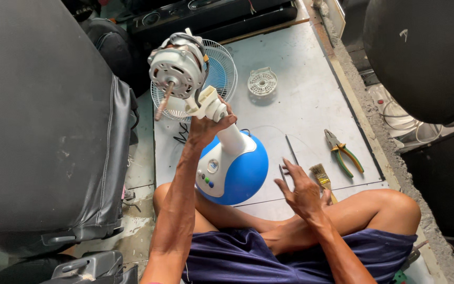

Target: The person disassembles the housing of a fan motor using a screwdriver, removes the plastic casing parts, and then uses a screwdriver and their hands to detach the motor assembly from the fan's neck.

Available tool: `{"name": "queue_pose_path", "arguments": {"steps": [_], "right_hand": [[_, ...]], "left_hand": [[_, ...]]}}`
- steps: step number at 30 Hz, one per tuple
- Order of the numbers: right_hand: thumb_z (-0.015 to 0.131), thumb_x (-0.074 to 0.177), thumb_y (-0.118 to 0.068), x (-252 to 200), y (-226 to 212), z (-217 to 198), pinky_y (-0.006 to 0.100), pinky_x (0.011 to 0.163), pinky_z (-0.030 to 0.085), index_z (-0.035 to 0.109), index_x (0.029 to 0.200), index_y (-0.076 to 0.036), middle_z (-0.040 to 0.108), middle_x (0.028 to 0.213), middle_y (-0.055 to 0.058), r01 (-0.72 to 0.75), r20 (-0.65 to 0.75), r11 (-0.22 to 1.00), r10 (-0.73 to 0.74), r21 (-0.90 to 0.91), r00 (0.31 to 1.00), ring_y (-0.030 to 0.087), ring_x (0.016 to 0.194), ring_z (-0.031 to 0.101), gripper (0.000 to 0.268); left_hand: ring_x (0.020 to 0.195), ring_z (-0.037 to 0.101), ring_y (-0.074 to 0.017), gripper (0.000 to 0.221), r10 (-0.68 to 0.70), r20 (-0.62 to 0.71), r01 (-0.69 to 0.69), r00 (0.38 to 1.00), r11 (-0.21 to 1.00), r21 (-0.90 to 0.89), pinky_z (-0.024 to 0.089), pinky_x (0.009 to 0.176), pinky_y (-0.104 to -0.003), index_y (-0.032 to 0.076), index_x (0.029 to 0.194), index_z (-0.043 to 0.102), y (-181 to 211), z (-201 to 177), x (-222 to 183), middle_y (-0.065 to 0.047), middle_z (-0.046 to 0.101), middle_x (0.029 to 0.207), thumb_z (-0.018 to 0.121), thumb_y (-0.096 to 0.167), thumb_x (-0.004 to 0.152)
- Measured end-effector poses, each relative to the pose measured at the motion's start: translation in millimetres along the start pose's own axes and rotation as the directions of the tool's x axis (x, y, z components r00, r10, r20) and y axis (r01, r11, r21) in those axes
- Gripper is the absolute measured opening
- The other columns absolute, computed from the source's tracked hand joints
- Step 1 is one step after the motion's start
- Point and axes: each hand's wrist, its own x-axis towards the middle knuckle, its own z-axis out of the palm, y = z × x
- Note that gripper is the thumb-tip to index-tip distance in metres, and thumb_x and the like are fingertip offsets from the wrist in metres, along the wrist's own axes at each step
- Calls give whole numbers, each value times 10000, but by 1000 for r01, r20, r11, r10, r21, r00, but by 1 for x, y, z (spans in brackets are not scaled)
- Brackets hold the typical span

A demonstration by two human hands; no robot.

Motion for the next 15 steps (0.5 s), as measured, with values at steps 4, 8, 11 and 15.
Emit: {"name": "queue_pose_path", "arguments": {"steps": [4, 8, 11, 15], "right_hand": [[759, 926, -412, 41, -37, 8, 479, 985, 532, 475, 1564, -50, 658, 1295, 159, 317, -117, 948, -312, 29, 943, 359, 1214, 648, 786], [868, 812, -393, 89, -66, 16, 595, 1160, 382, 348, 1621, -12, 575, 1463, 222, 345, -2, 917, -352, 202, 936, 452, 1369, 518, 1035], [876, 821, -417, 104, -78, 20, 613, 1170, 359, 383, 1609, -43, 589, 1483, 199, 282, 81, 855, -349, 435, 934, 469, 1366, 525, 1002], [780, 872, -334, 103, -112, 15, 433, 1071, 458, 515, 1494, -100, 606, 1496, 151, 112, 199, 851, -245, 513, 949, 317, 1370, 579, 716]], "left_hand": [[916, 714, -202, 445, -5, 51, 1, 999, 998, 69, 565, 933, -413, -51, 1074, 677, 10, 13, -5, -174, 718, 908, 950, 92, 753], [868, 731, -187, 519, -57, 279, 91, 959, 989, -112, 588, 852, -332, -30, 1202, 611, 48, 20, 10, -190, 730, 894, 920, 54, 794], [984, 670, -173, 653, 24, 303, -22, 953, 1000, -9, 545, 979, -379, -23, 1321, 608, 51, 16, 11, -177, 717, 1046, 949, 130, 785], [994, 644, -214, 491, -98, 438, 157, 894, 982, -100, 551, 881, -360, 69, 1324, 491, 98, 11, 28, -104, 680, 1049, 788, 164, 945]]}}
